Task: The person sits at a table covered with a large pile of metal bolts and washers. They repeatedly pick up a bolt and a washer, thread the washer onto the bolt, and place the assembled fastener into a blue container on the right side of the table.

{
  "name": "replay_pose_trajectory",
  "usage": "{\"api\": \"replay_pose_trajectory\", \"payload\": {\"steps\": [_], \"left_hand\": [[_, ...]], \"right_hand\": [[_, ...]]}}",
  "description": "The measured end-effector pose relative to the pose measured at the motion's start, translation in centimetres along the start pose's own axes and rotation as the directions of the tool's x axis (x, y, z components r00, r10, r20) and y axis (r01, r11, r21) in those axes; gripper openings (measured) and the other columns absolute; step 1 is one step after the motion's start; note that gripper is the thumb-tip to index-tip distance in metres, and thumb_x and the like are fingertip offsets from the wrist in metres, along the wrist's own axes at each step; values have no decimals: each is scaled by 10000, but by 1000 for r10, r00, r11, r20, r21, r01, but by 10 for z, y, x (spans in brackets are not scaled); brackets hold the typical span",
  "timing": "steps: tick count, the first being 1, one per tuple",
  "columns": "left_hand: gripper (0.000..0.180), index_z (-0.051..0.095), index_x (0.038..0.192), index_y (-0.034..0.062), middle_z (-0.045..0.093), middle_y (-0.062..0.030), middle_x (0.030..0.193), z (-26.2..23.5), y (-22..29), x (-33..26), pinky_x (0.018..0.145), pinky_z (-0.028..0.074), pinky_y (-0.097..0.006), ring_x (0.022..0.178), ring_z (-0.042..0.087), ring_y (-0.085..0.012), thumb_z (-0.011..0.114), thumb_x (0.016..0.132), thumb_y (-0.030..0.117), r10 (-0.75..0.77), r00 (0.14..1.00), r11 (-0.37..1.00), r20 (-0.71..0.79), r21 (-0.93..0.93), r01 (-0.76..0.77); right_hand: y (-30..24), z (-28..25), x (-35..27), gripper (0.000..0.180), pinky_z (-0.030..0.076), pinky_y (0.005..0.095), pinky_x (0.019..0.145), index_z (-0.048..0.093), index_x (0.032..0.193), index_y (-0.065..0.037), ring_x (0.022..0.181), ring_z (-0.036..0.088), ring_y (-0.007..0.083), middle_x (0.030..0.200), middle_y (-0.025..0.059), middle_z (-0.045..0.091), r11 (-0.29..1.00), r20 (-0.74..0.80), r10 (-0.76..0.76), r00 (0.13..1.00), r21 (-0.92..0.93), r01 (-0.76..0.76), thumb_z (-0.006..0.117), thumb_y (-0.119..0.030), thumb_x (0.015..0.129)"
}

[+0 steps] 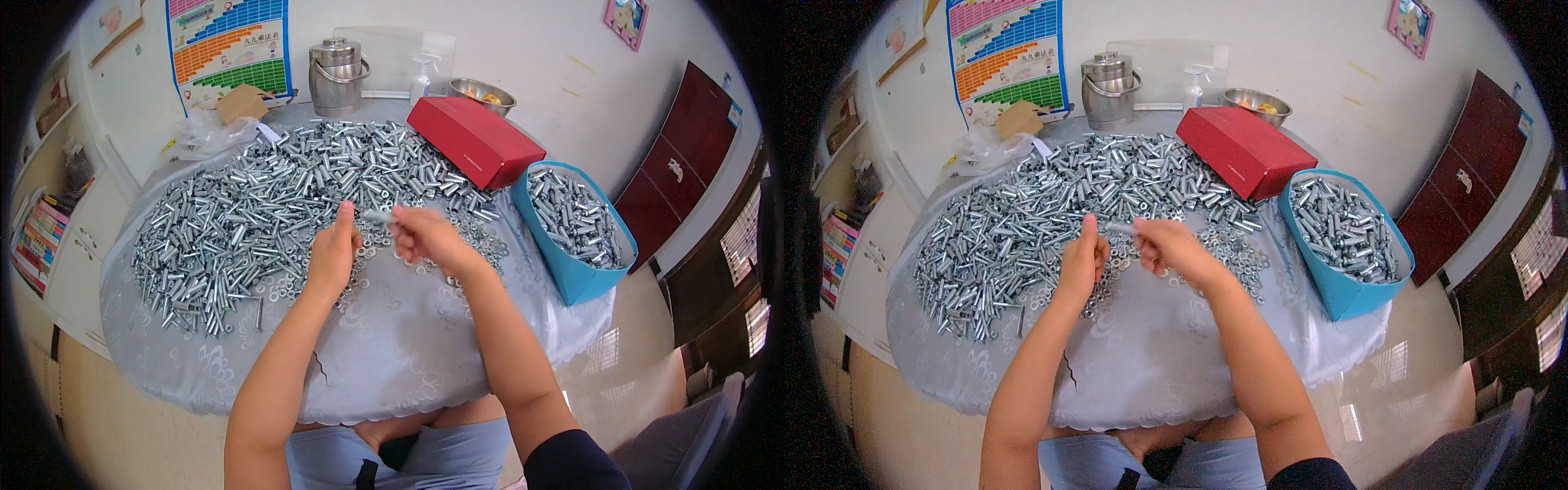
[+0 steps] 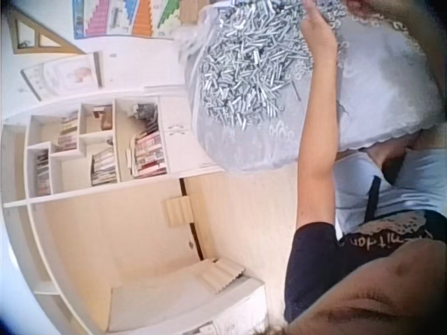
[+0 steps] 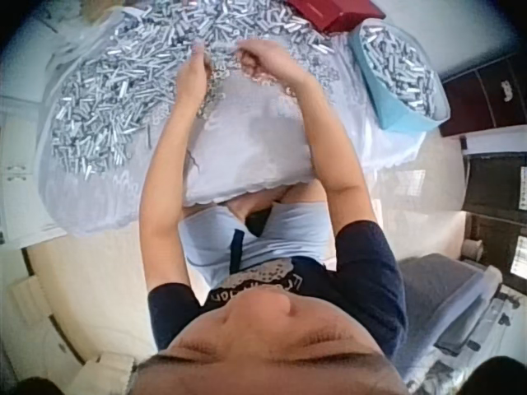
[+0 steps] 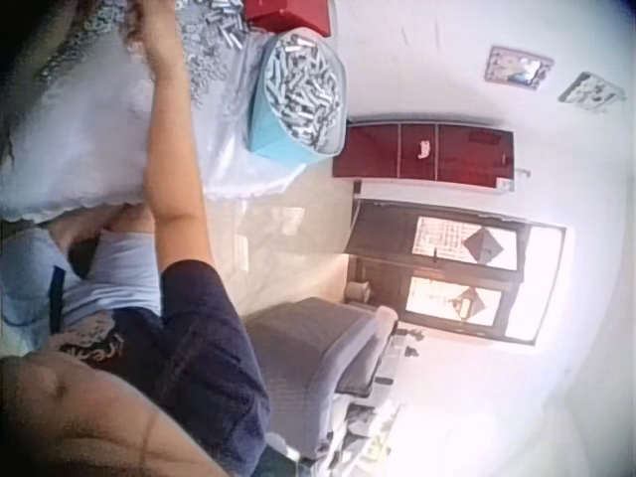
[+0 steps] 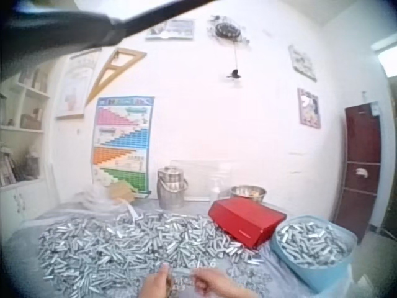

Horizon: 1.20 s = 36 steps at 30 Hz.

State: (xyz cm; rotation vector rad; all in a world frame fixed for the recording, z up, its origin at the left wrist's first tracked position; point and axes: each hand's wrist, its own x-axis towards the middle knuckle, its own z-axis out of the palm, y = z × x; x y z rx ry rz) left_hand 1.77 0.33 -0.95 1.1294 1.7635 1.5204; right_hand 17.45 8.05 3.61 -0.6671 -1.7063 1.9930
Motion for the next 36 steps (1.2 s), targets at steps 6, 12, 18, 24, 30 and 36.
{"api": "replay_pose_trajectory", "payload": {"steps": [6,12,18,24,30,36], "left_hand": [[670,474,537,32,406,-21,492,3,7,-2,525,307,-275,508,391,-140,296,859,592,-11,1000,999,18,-45,12],[612,466,547,54,355,16,472,6,5,-6,466,259,-242,461,340,-87,339,866,561,27,1000,992,12,-122,-26],[501,467,590,62,371,27,509,-10,19,-5,448,277,-216,460,348,-63,366,911,433,97,978,951,-184,-273,-146],[386,483,664,64,399,21,579,-46,21,15,486,290,-216,525,371,-65,380,911,341,120,800,842,-587,-366,-396],[133,540,887,16,522,-22,776,-80,-27,42,647,393,-239,675,468,-110,488,851,133,303,705,921,-641,6,-390],[210,559,991,45,598,-112,919,-89,-50,52,790,411,-357,871,540,-272,515,787,73,486,746,830,-455,507,-232]], "right_hand": [[-12,-90,-8,392,319,210,464,524,856,-70,560,384,97,639,-36,399,366,-101,-548,831,864,346,478,-459,851],[-10,-100,-16,464,359,206,499,532,959,-42,629,440,108,754,-8,511,143,-321,-446,836,896,420,494,-486,831],[3,-65,9,252,347,213,491,550,922,-87,603,463,91,704,-32,524,522,-202,-256,945,794,311,504,-329,872],[11,-42,14,176,364,209,518,553,818,-85,601,469,84,706,-21,522,919,-388,-134,912,296,261,560,-260,833],[35,-18,19,225,452,339,711,557,922,-4,791,568,251,825,119,594,554,-198,-657,728,-781,287,604,-154,761],[45,-4,30,248,406,388,830,549,992,-22,958,514,313,970,150,573,284,17,-743,669,-897,338,580,-102,758]]}}
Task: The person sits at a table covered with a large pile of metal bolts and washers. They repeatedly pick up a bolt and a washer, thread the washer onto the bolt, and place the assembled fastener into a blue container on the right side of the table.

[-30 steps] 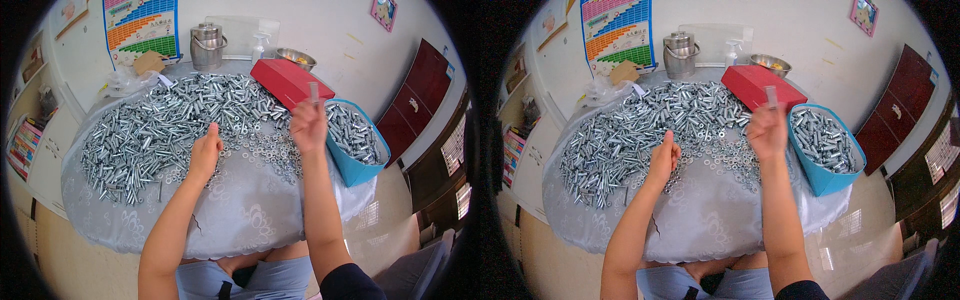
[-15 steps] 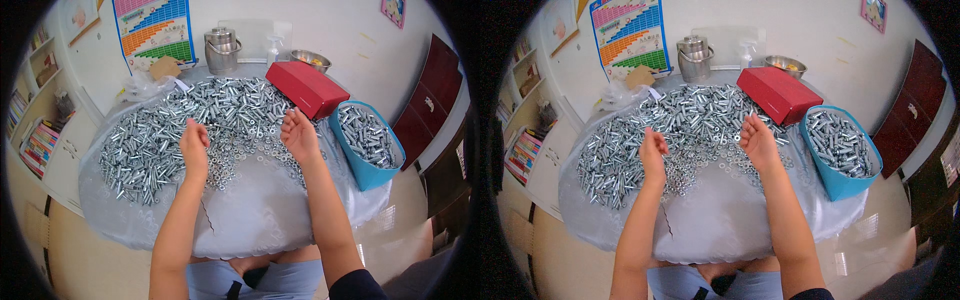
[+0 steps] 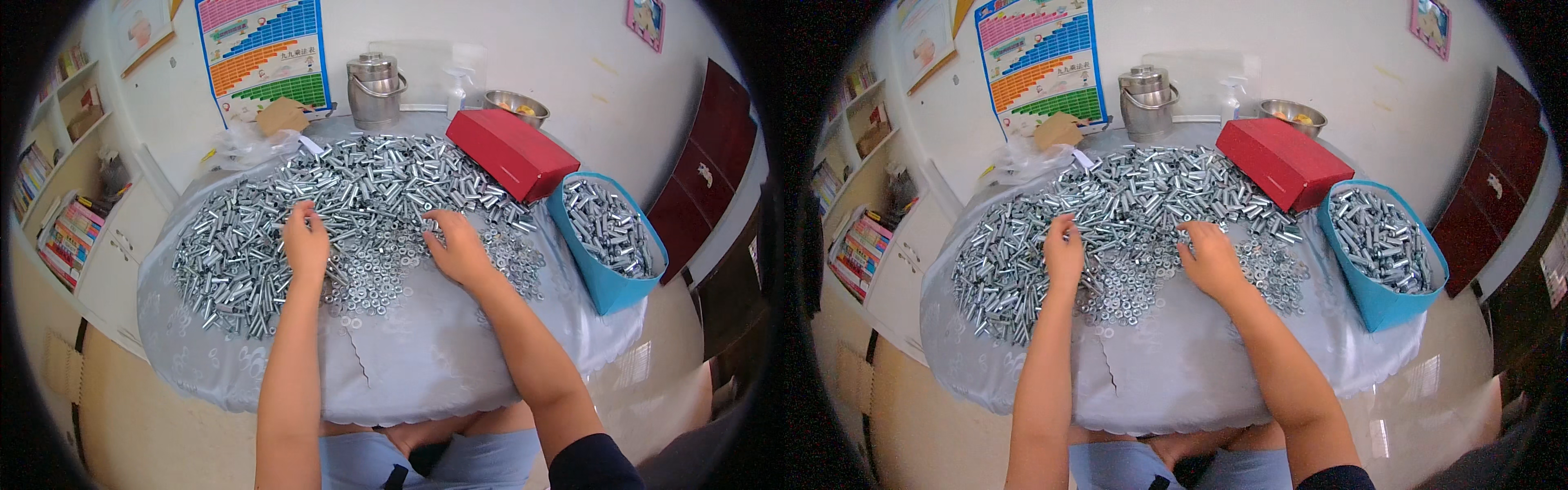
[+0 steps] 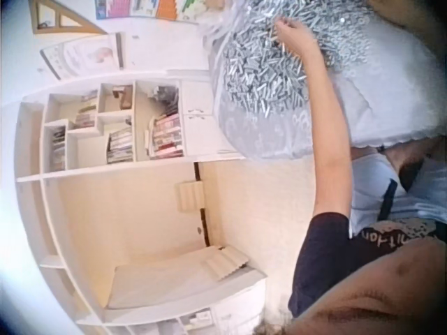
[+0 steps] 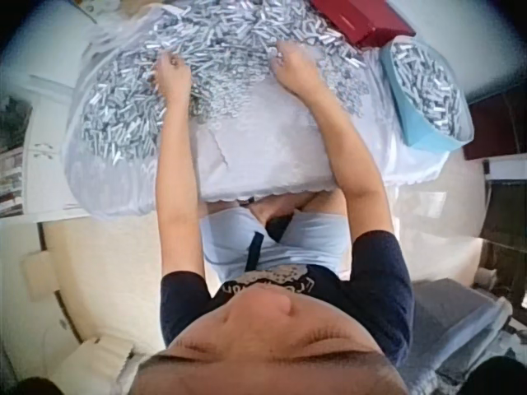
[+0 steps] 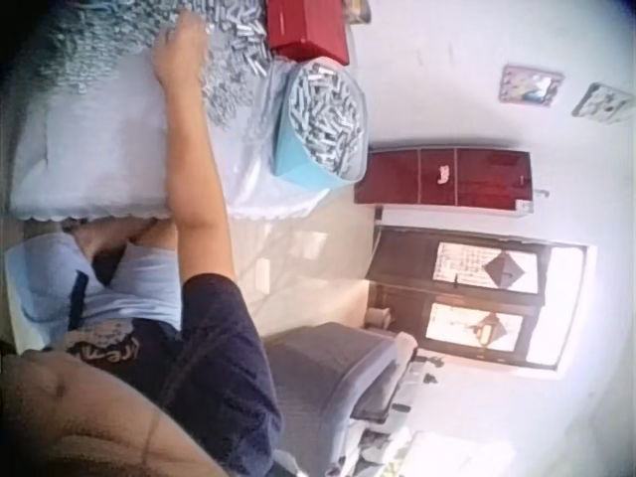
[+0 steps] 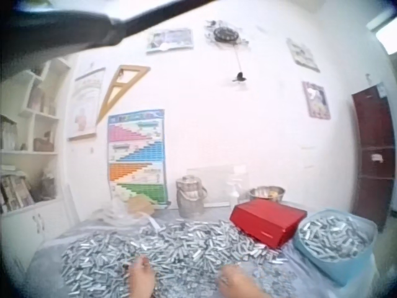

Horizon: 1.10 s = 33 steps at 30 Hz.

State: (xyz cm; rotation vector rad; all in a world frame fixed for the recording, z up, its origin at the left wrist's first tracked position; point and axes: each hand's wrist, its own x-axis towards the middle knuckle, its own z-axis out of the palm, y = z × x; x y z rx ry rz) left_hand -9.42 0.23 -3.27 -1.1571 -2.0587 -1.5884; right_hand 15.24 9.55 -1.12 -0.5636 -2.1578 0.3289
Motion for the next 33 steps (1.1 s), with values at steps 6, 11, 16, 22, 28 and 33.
{"api": "replay_pose_trajectory", "payload": {"steps": [6,11,16,22,28,33], "left_hand": [[279,542,1044,27,559,-171,1045,6,37,-22,872,389,-392,1030,494,-324,544,773,95,196,954,961,229,148,-233],[318,506,1087,-7,537,-194,1085,15,31,-23,931,355,-417,1073,460,-359,522,789,102,241,937,938,251,189,-292],[352,483,1129,-11,488,-174,1193,21,22,-16,957,327,-415,1135,412,-364,512,800,110,259,925,902,277,274,-334],[320,537,1076,32,537,-113,1075,24,22,-17,903,357,-400,1034,477,-285,544,760,85,324,912,863,253,315,-394],[122,642,781,48,590,-67,818,21,20,-13,721,425,-377,806,542,-264,645,660,57,279,936,883,212,327,-338],[134,654,811,52,595,-70,794,16,27,-13,701,424,-371,780,545,-263,652,686,100,278,949,926,151,222,-306]], "right_hand": [[-6,22,14,297,405,387,833,536,1036,-40,979,509,304,987,139,575,994,96,-54,994,-89,62,577,-82,745],[0,56,35,299,401,393,841,540,1038,-52,1009,498,288,1007,131,571,991,108,-77,991,-97,87,571,-90,743],[-10,76,62,390,394,395,857,502,1117,-55,1038,490,273,1122,121,533,974,58,-211,976,-73,215,557,-69,731],[-6,92,72,471,393,392,867,476,1188,-74,1061,484,260,1250,103,463,897,104,-314,944,-294,331,540,-51,721],[-3,94,72,229,417,381,796,576,944,-78,956,528,233,1059,59,562,922,132,-253,958,-266,280,564,-71,715],[-4,80,68,167,435,371,747,607,879,-50,850,557,267,893,93,612,966,112,-182,977,-164,199,582,-44,714]]}}
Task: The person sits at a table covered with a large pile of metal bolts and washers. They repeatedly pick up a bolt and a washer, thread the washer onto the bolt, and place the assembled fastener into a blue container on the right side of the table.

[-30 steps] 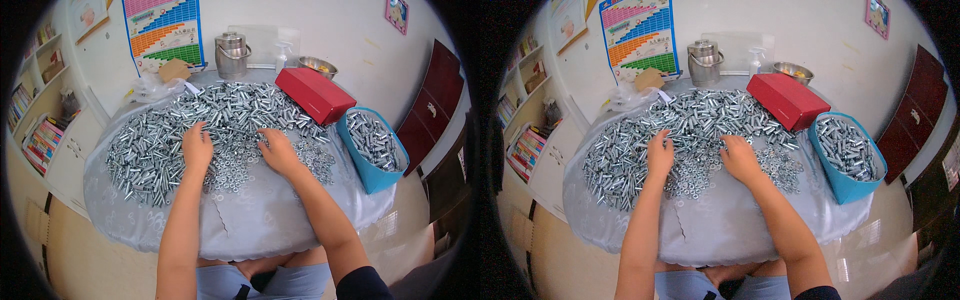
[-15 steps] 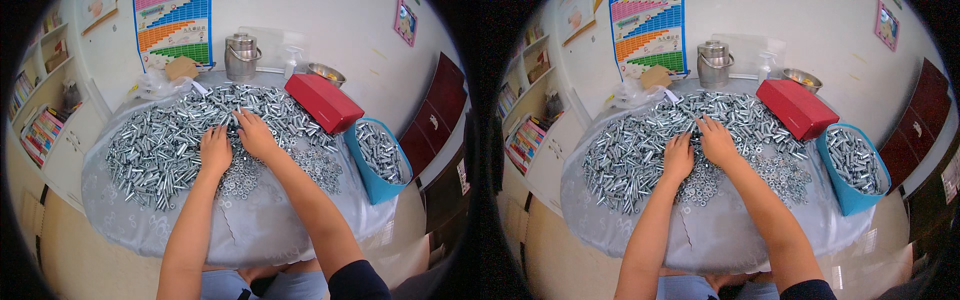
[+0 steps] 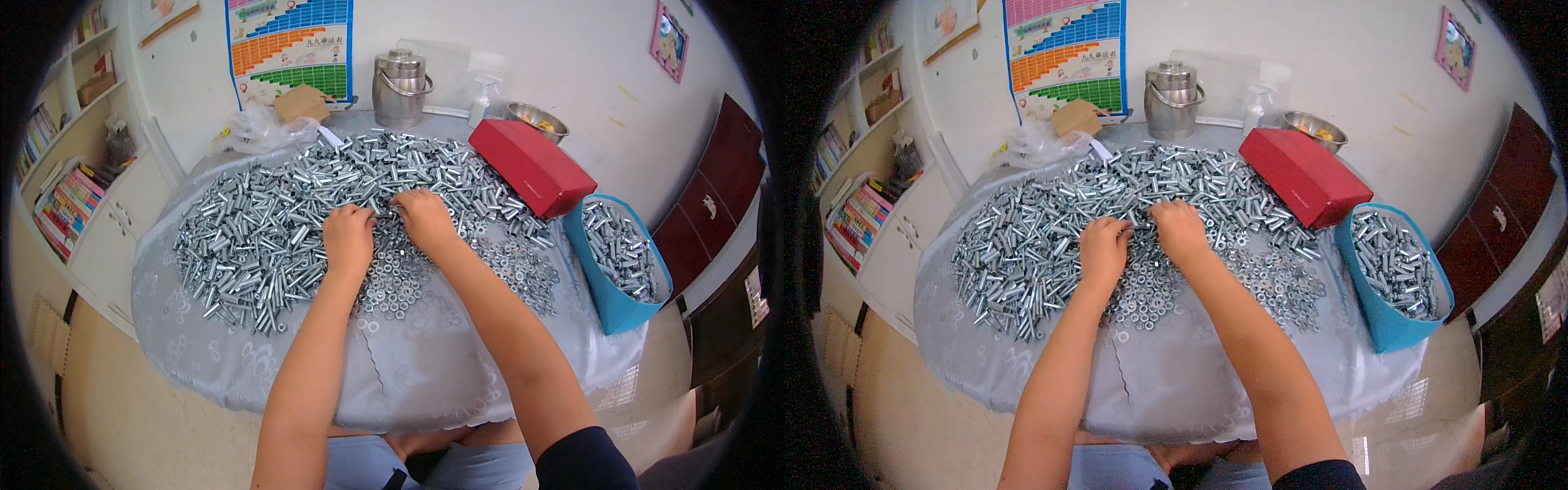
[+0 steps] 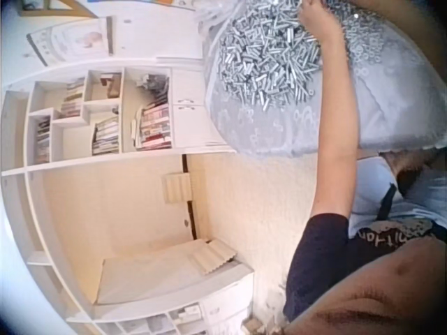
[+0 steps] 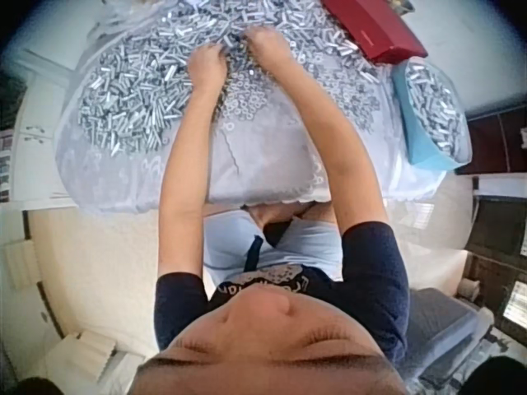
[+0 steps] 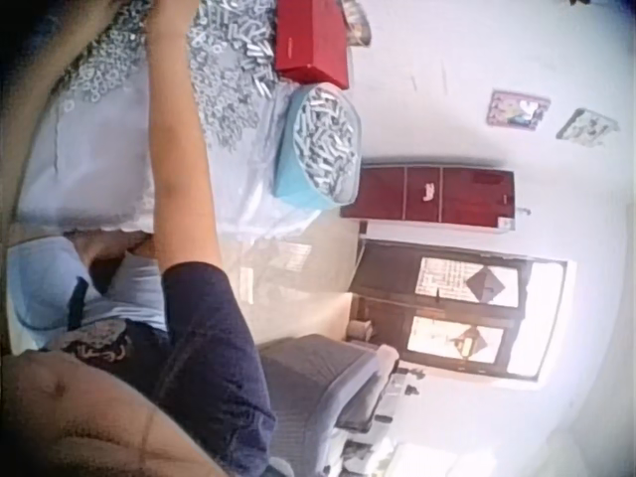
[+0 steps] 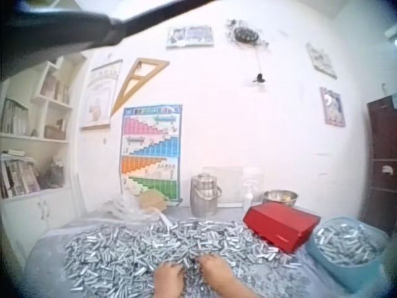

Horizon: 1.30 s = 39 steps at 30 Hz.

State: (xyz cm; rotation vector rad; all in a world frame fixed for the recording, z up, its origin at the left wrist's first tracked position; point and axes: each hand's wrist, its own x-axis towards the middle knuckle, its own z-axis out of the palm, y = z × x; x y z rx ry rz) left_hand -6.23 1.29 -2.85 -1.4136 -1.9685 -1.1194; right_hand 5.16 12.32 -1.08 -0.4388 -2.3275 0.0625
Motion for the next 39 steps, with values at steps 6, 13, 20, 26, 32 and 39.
{"api": "replay_pose_trajectory", "payload": {"steps": [6,13,20,26,32,39], "left_hand": [[141,648,852,49,619,-59,816,-8,14,4,653,437,-308,718,579,-167,642,761,157,-168,985,900,-35,-413,139],[267,589,990,11,583,-21,666,-18,63,0,447,384,-176,545,530,-72,558,859,242,-412,770,88,486,-820,565],[282,621,855,4,377,59,499,-21,72,-12,379,297,-193,401,331,-24,521,873,267,-116,779,320,616,-719,616],[231,593,845,9,370,65,499,-18,83,-21,377,283,-193,399,308,-20,529,864,230,-69,736,318,673,-685,656],[152,570,847,37,380,63,519,-20,87,-20,383,287,-207,414,326,-28,557,832,188,-77,672,113,737,-663,740],[144,537,816,50,347,63,527,-22,91,-21,393,279,-221,420,299,-41,550,834,192,-83,612,40,786,-611,790]], "right_hand": [[-20,-41,-19,176,455,332,699,610,910,-29,793,597,228,843,91,630,923,-128,233,964,342,-177,600,-31,734],[-20,-80,-68,263,465,303,805,510,1056,30,864,572,189,963,106,554,59,399,596,697,844,-533,553,-21,801],[-17,-103,-68,266,431,263,743,511,1084,2,838,533,131,938,64,578,-366,538,515,667,842,-396,536,-95,837],[4,-92,-76,256,412,231,716,528,1080,-36,741,483,85,964,12,593,-383,546,564,619,837,-389,547,-152,853],[-7,-91,-73,244,484,238,702,535,1062,-16,743,532,102,920,33,568,-342,568,555,608,822,-455,523,-174,876],[-20,-88,-73,297,495,292,782,493,1124,25,792,546,138,890,66,544,-192,436,605,666,892,-409,517,-132,872]]}}
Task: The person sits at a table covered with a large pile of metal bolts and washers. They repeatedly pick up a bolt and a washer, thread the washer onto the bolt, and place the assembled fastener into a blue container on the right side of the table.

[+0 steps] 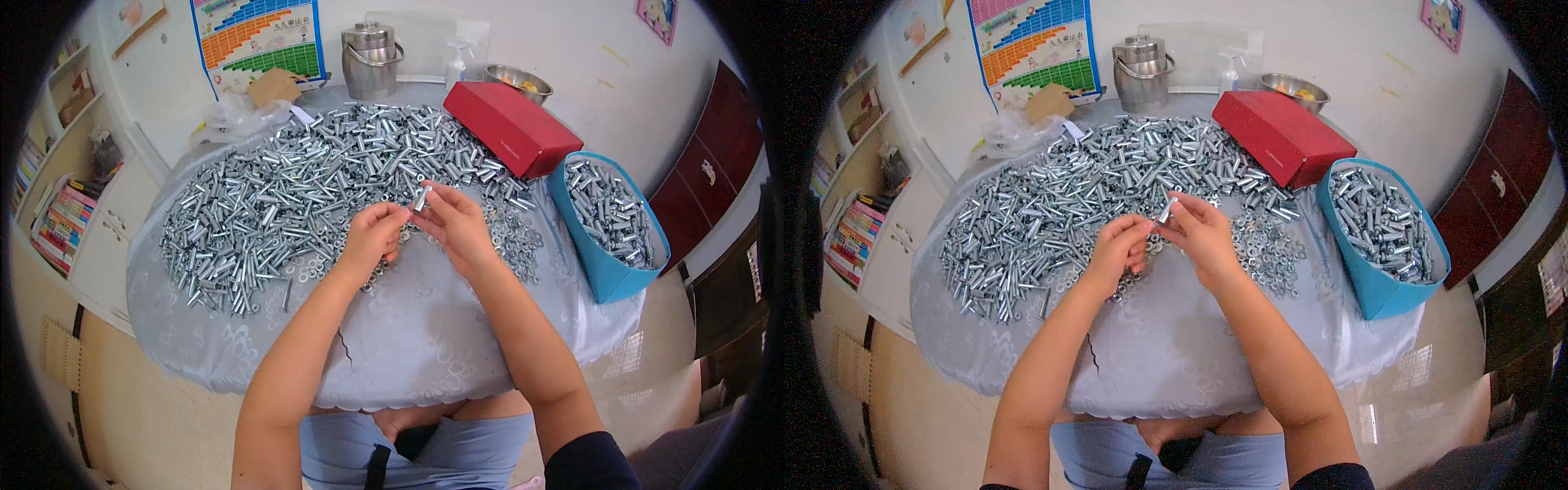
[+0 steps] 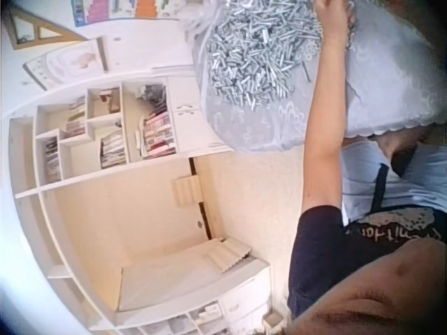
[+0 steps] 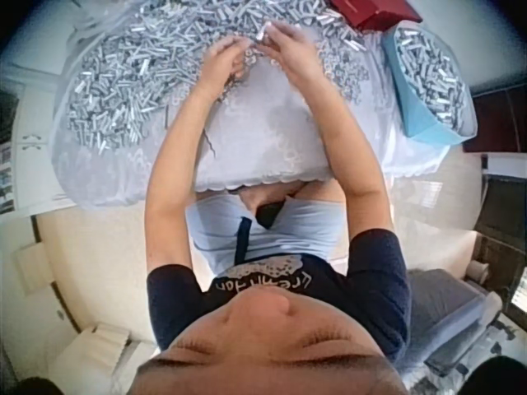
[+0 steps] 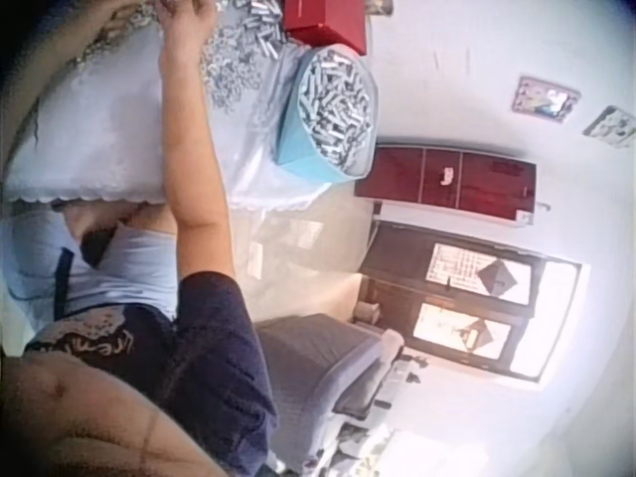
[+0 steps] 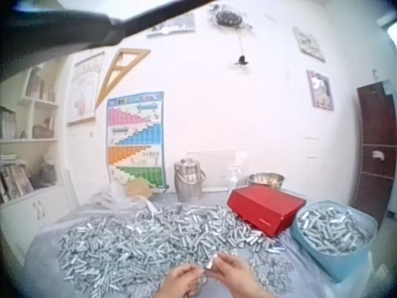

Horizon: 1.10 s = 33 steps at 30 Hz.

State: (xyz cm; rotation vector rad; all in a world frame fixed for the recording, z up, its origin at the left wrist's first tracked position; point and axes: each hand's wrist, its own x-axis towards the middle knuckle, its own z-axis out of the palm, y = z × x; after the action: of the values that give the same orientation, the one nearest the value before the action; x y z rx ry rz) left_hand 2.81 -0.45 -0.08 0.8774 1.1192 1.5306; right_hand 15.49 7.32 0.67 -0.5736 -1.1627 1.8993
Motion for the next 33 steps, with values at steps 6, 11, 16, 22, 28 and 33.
{"api": "replay_pose_trajectory", "payload": {"steps": [6,11,16,22,28,33], "left_hand": [[143,524,809,57,360,56,535,-2,-1,3,386,260,-219,416,304,-42,540,835,196,-19,999,999,-39,-40,17],[278,472,724,80,365,50,536,-13,-5,10,374,219,-211,395,279,-43,498,854,325,-54,998,988,-37,-145,48],[419,436,704,107,336,50,540,-4,7,5,377,180,-206,389,236,-43,438,847,500,-63,983,981,-173,-193,29],[530,450,838,96,390,9,692,0,6,4,418,218,-210,470,288,-66,434,787,623,-107,986,976,-128,-201,80],[583,438,930,69,419,-4,724,-1,6,5,436,248,-219,492,315,-81,414,789,634,-200,979,945,-36,-271,183],[517,470,880,75,460,7,729,1,-2,7,466,301,-224,544,392,-74,424,818,586,-6,987,993,-161,-119,-14]], "right_hand": [[-1,5,-3,270,492,284,776,502,1095,19,842,563,147,931,72,557,996,-1,-50,999,-76,49,529,-118,864],[4,5,-2,272,488,266,777,505,1090,12,838,574,138,944,75,582,970,56,-94,994,-220,104,553,-105,849],[5,11,-7,256,463,253,762,543,1047,15,836,578,131,917,82,607,956,132,-123,984,-252,153,592,-100,823],[8,13,-8,259,449,246,759,551,1037,22,830,576,120,908,80,615,933,167,-212,963,-259,250,603,-104,817],[12,10,-5,220,457,227,692,579,982,5,768,584,116,842,68,627,872,159,-271,949,-378,312,629,-92,791],[23,11,-5,199,465,229,640,595,939,5,726,579,109,803,68,627,804,193,-249,949,-505,314,643,-94,773]]}}
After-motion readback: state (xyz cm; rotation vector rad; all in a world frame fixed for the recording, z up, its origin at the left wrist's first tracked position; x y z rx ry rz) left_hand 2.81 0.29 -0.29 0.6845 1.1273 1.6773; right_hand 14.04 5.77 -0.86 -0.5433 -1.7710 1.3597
